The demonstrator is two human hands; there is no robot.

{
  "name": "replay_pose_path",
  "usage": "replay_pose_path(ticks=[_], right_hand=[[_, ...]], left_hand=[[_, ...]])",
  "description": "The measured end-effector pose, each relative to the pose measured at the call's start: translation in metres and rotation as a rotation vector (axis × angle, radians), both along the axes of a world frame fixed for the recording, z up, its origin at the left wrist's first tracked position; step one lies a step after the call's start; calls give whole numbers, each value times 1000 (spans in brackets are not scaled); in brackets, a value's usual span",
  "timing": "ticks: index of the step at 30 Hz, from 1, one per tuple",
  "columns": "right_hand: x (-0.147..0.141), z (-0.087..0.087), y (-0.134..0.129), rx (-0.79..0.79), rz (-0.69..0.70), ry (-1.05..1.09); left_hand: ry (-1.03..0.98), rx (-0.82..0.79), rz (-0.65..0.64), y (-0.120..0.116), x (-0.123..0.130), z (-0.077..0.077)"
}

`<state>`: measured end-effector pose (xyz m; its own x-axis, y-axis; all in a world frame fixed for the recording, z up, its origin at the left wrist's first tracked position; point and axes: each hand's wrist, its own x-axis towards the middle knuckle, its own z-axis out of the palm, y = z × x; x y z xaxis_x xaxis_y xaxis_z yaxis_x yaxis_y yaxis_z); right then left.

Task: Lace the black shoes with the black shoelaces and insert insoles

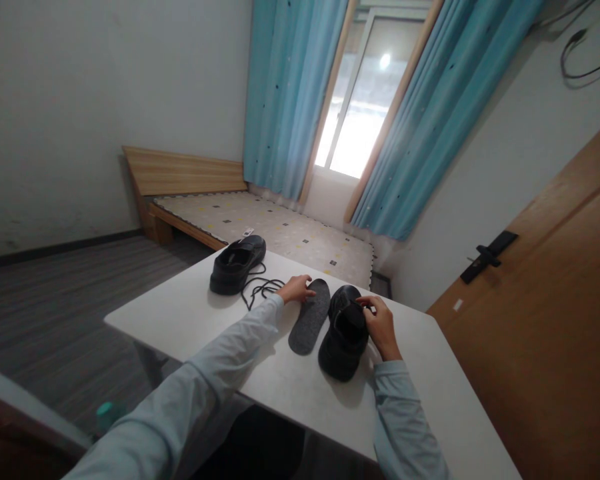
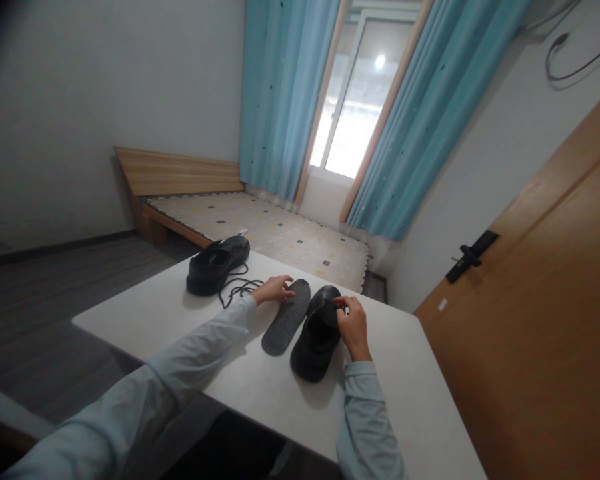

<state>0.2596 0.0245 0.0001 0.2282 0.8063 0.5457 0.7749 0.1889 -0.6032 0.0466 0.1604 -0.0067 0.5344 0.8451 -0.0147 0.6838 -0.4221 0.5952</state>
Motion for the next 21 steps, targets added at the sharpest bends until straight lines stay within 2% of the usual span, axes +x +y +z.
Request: replay_pose_path(ticks=[4, 9, 12, 14, 17, 21], right_hand=[[1, 0, 0, -1, -15, 3], [1, 0, 0, -16, -17, -12], [2, 0, 0, -15, -17, -16], [3, 0, 1, -8, -16, -17], [4, 0, 1, -1, -9, -22], [5, 0, 2, -4, 0, -40]], left_hand=[[70, 7, -27, -2, 0, 12], [162, 117, -12, 0, -14, 33], [389, 181, 63, -1, -33, 45], [513, 156, 98, -2, -46, 50], [564, 101, 138, -1, -63, 51], [588, 24, 168, 4, -76, 43]])
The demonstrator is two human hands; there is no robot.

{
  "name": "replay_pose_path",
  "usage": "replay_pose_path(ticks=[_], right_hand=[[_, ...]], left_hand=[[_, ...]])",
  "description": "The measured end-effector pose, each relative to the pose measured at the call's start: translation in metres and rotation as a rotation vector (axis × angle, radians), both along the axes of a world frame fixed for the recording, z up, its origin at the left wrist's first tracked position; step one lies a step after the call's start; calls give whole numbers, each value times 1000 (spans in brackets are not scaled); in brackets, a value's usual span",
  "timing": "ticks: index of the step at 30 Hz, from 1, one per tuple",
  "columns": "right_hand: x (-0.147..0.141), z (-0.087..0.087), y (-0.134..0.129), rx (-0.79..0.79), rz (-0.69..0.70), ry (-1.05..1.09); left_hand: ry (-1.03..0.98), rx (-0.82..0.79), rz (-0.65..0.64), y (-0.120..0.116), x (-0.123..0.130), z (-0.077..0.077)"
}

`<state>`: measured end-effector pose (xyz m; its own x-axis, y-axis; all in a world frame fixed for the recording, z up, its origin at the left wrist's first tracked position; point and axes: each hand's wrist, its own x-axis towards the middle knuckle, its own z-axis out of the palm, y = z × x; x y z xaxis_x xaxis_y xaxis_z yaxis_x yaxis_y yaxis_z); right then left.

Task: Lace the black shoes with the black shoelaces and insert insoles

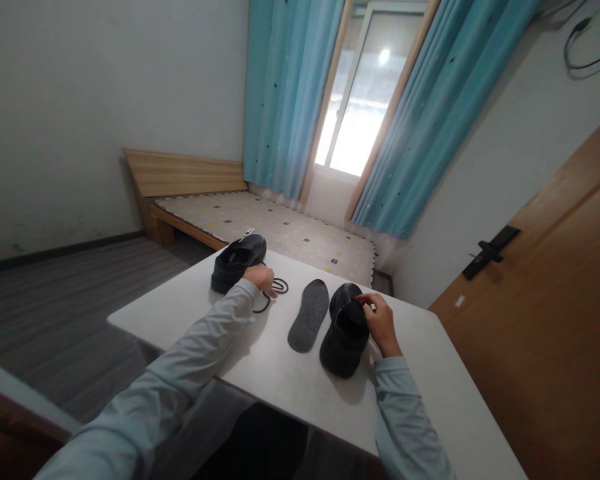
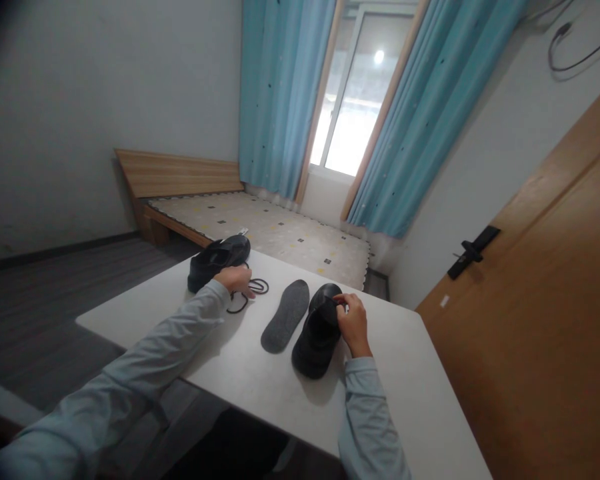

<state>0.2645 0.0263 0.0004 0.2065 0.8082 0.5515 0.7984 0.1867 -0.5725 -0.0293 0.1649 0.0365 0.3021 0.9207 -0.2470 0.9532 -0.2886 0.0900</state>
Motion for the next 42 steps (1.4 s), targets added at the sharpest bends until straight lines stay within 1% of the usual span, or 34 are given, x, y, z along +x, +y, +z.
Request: replay_pose_path(ticks=[3, 8, 12, 19, 23, 27, 31, 36, 39, 42], right_hand=[[0, 0, 0, 8, 0, 7], [2, -1, 2, 10, 3, 4], [3, -1, 2, -6, 1, 2], [-1, 0, 0, 6, 1, 9], [-3, 0, 0, 3, 1, 9], [-6, 0, -1, -10, 2, -8], [-9, 0, -2, -10, -2, -21], [-12, 1, -3, -14, -9, -28], [-12, 1, -3, -9, -9, -24], [-11, 1, -2, 0, -11, -21]], left_hand=[[-45, 7, 9, 4, -4, -8], [-91, 48, -50, 7, -1, -15], [-106, 51, -71, 3, 14, -19], [-178, 101, -119, -11, 43, -26], [-223, 127, -117, -12, 57, -28], [-268, 167, -94, -10, 65, -30], [-306, 161, -85, -8, 65, -34], [-359, 132, -81, -6, 54, -39], [-392, 122, -59, -2, 44, -36], [-415, 115, -37, 0, 34, -29]])
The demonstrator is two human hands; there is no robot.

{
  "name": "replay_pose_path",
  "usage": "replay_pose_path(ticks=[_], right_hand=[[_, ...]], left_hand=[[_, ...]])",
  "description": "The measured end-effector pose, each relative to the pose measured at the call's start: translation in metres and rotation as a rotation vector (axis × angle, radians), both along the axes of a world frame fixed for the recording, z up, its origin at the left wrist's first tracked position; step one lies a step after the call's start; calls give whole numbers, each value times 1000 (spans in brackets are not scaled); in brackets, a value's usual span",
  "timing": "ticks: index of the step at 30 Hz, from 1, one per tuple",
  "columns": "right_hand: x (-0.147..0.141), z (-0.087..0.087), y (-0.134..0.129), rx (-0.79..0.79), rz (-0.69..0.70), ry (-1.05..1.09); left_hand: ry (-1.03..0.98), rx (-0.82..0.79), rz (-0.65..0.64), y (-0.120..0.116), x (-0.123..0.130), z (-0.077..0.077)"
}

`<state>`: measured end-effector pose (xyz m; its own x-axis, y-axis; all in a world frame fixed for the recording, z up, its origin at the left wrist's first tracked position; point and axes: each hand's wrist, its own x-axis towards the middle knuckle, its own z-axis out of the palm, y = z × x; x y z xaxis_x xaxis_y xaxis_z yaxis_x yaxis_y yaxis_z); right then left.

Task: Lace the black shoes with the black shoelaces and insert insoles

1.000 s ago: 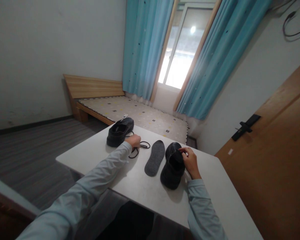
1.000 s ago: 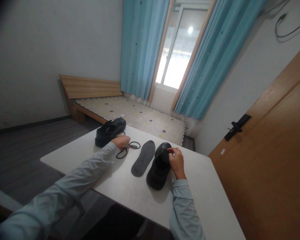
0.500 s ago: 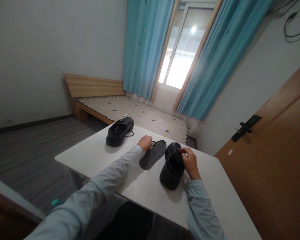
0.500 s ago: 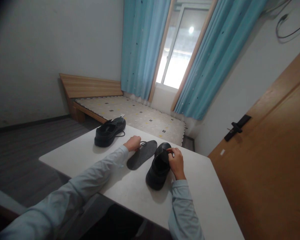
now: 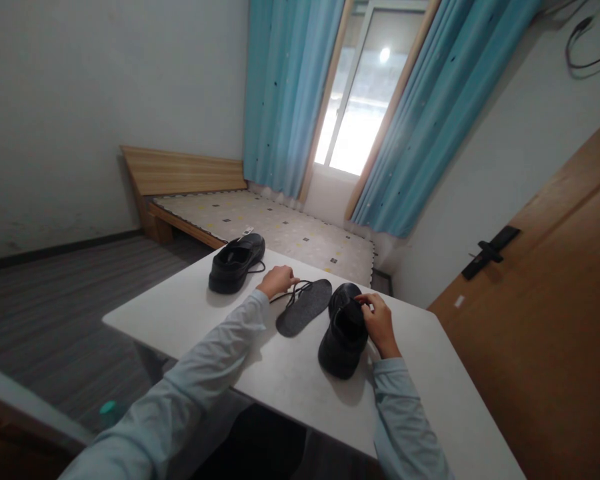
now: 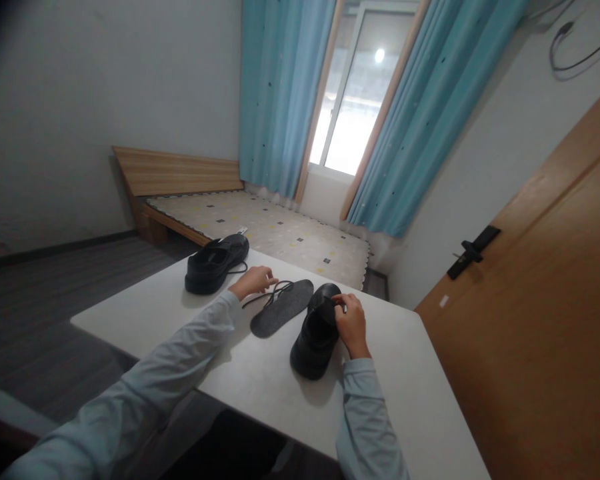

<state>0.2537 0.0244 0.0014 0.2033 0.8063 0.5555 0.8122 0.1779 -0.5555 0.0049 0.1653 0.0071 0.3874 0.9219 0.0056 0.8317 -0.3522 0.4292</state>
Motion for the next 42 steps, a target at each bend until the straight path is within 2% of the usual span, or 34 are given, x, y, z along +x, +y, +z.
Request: replay_pose_path(ticks=[4, 10, 17, 24, 27, 32, 36, 39, 42], right_hand=[[3, -1, 1, 7, 9, -6], [3, 0, 1, -11, 3, -5], [1, 1, -1, -3, 3, -1], [2, -1, -2, -12, -5, -10], [3, -1, -2, -15, -5, -10], [3, -1, -2, -12, -3, -16], [3, -1, -2, -6, -1, -18], [3, -1, -2, -7, -4, -15], [3, -1, -2, -17, -12, -13]], left_hand=[[38, -30, -44, -9, -8, 13], [331, 16, -107, -58, -11, 23], [317, 76, -60, -106, -13, 14], [174, 90, 2, -128, -7, -1], [24, 79, -35, -126, -7, -7], [-395, 54, -98, -120, -4, -5], [-691, -5, -34, -118, 2, 0], [-969, -136, 43, -118, 9, -1], [-1343, -363, 134, -122, 17, 0]])
